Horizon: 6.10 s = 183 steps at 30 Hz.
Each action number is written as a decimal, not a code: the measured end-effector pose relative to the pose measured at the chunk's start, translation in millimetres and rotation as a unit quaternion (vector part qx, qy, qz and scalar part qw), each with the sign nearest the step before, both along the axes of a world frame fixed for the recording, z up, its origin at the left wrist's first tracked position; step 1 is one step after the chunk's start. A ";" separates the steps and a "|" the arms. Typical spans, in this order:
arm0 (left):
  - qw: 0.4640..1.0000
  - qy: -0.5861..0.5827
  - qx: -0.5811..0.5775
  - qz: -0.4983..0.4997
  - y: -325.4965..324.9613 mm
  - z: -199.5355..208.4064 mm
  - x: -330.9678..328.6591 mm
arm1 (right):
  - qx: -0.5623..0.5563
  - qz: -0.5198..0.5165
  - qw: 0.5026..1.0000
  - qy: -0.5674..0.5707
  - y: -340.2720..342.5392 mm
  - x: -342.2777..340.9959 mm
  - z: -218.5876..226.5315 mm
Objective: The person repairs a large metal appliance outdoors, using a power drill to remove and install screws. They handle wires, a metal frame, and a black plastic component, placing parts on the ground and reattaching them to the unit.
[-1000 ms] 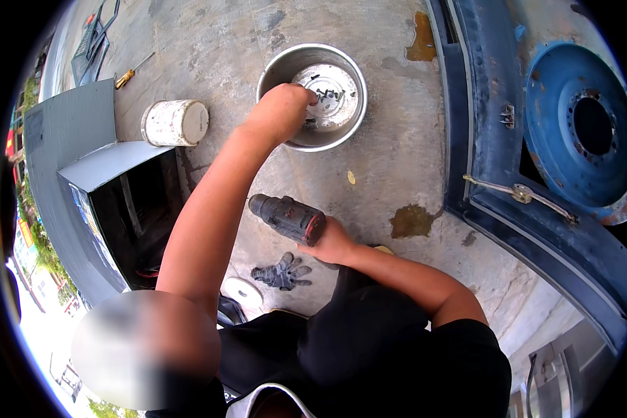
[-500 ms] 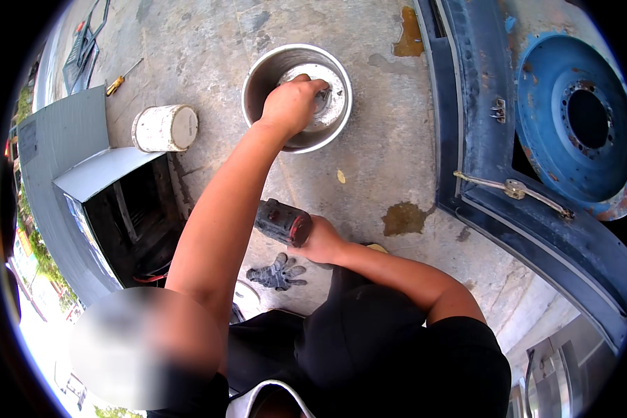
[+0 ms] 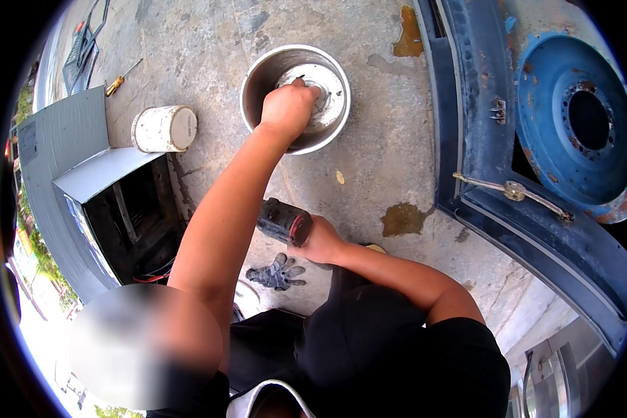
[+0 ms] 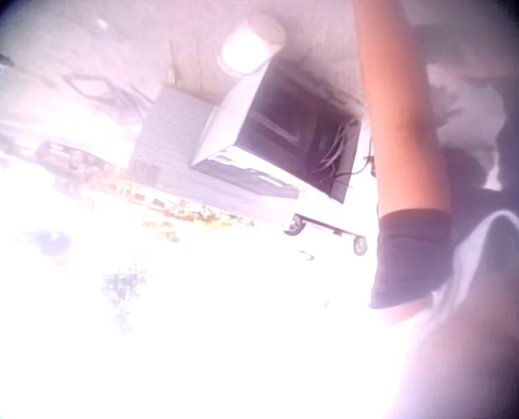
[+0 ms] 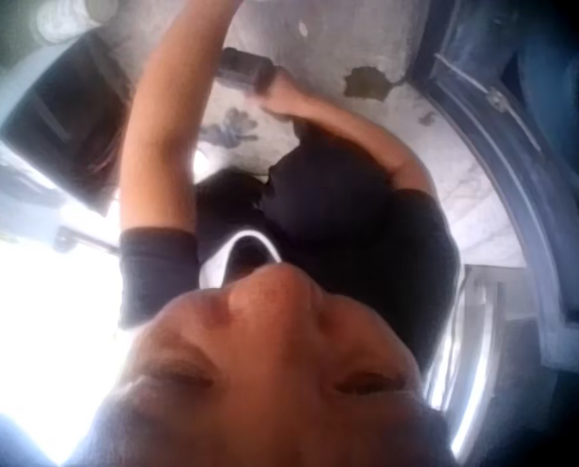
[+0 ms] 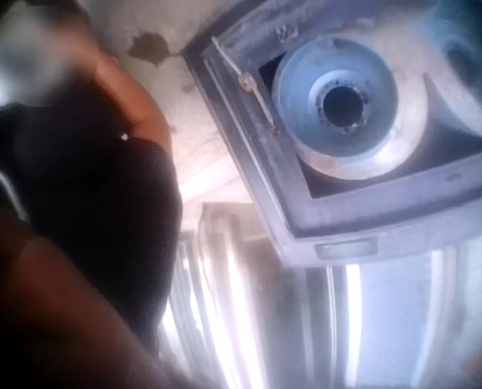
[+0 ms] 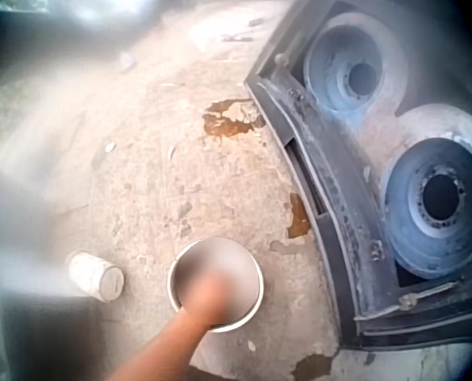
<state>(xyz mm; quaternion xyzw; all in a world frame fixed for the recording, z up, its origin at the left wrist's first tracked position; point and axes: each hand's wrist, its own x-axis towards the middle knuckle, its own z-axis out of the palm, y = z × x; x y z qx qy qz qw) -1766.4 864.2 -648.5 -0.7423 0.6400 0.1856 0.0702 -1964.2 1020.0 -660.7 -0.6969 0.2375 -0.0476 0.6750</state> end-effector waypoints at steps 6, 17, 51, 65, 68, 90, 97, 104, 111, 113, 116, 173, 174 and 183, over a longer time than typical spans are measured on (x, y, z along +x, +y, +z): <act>0.986 0.080 -0.139 0.040 -9.0 -3.8 -18.6 | 0.023 0.006 1.000 -0.004 0.0 2.7 1.5; 0.985 0.060 -0.138 0.080 4.9 5.6 -15.1 | 0.155 -0.073 0.985 -0.016 3.9 16.6 31.5; 0.220 0.566 -0.423 0.672 267.6 209.6 86.7 | 0.238 0.182 0.954 -0.022 -78.4 55.1 77.6; 0.541 0.459 -0.220 0.670 327.8 114.4 161.0 | 0.198 0.080 0.977 -0.029 -124.1 65.7 152.1; 0.416 0.475 -0.333 0.701 344.2 55.0 203.4 | 0.163 0.085 0.981 0.057 -128.8 56.9 176.2; 0.385 0.585 -0.528 0.480 336.3 34.1 292.2 | 0.229 -0.164 0.959 -0.038 82.9 110.4 86.1; 0.442 0.587 -0.514 0.443 349.1 40.3 291.8 | 0.213 -0.175 0.960 -0.041 79.1 121.6 76.9; 0.460 0.604 -0.491 0.427 350.4 41.3 284.5 | 0.187 -0.187 0.964 -0.019 89.8 122.9 62.7; 0.375 0.629 -0.540 0.414 336.5 10.2 299.1 | 0.214 -0.186 0.959 0.020 89.6 118.9 69.3; 0.396 0.611 -0.552 0.406 344.9 9.0 300.7 | 0.227 -0.198 0.954 0.010 92.4 122.8 69.7; 0.381 0.636 -0.541 0.397 355.4 7.1 310.9 | 0.233 -0.198 0.952 0.012 95.9 127.7 66.7; 0.440 0.693 -0.433 0.371 334.3 60.7 266.2 | 0.273 -0.194 0.941 -0.043 77.0 204.6 26.2; 0.439 0.695 -0.431 0.371 334.7 61.4 266.1 | 0.271 -0.191 0.942 -0.042 75.8 205.6 26.2; 0.449 0.694 -0.422 0.372 338.3 58.0 266.0 | 0.275 -0.118 0.954 -0.019 51.6 211.6 37.2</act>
